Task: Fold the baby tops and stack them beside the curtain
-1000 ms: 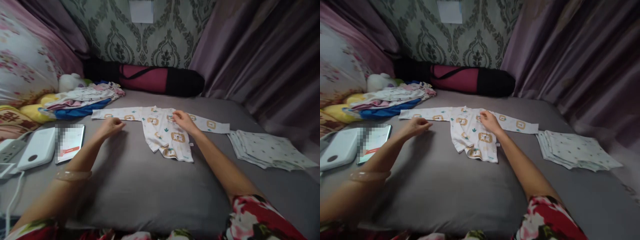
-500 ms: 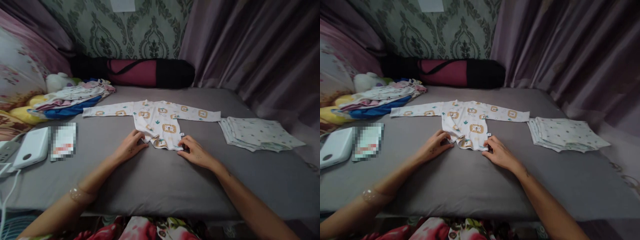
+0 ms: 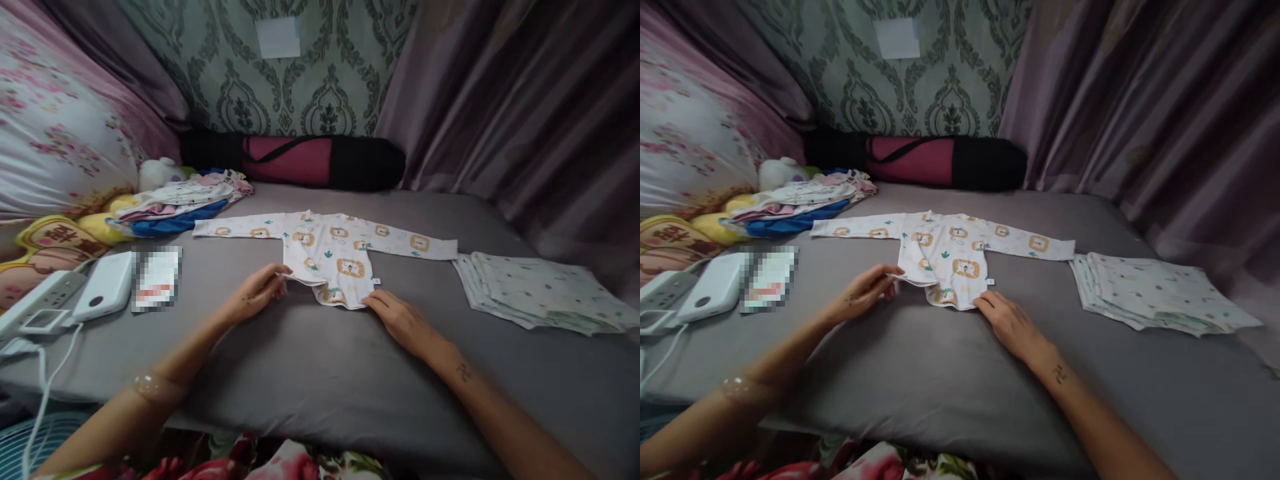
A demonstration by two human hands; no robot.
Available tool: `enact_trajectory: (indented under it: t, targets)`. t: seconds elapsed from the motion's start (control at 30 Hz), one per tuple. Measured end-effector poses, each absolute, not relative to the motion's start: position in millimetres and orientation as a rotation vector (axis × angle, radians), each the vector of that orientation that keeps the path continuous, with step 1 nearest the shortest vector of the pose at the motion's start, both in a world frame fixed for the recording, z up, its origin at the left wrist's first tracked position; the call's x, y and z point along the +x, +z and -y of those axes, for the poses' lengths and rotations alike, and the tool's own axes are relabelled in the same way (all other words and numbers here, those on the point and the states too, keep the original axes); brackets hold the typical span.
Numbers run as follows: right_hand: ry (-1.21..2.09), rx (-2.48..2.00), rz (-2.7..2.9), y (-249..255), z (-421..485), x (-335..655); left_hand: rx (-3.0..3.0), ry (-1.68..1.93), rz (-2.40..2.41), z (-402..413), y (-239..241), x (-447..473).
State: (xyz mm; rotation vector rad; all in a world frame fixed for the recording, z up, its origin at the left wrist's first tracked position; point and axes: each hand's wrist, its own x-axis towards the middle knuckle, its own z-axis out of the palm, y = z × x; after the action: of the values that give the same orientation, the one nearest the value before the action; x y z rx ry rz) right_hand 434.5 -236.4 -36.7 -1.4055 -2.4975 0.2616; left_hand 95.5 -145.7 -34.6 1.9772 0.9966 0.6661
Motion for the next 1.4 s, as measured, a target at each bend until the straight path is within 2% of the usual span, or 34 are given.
enact_trajectory:
  t: [0.13, 0.3, 0.7, 1.0, 1.07, 1.23, 1.4]
  targets:
    - [0.284, -1.401, 2.525, -34, 233, 433, 1.885, 0.646, -1.033, 139, -28, 65]
    - [0.298, -1.456, 2.593, -23, 230, 438, 2.118, 0.571, -1.053, 134, -28, 37]
    - [0.409, -1.545, 2.664, -4, 225, 445, 2.285, 0.281, -0.966, 129, -19, 31]
    - [0.781, -1.537, 2.480, -5, 201, 455, 2.369, 0.061, -0.938, 123, 3, 43]
    - [0.686, -1.645, 2.359, -8, 179, 458, 2.448, 0.127, -0.919, 119, 8, 62]
    - [0.089, -2.030, 2.071, -23, 124, 460, 2.523, 0.359, -0.781, 109, -2, 156]
    - [-0.068, -2.088, 2.245, -33, 109, 454, 2.567, 0.523, -0.870, 101, -34, 250]
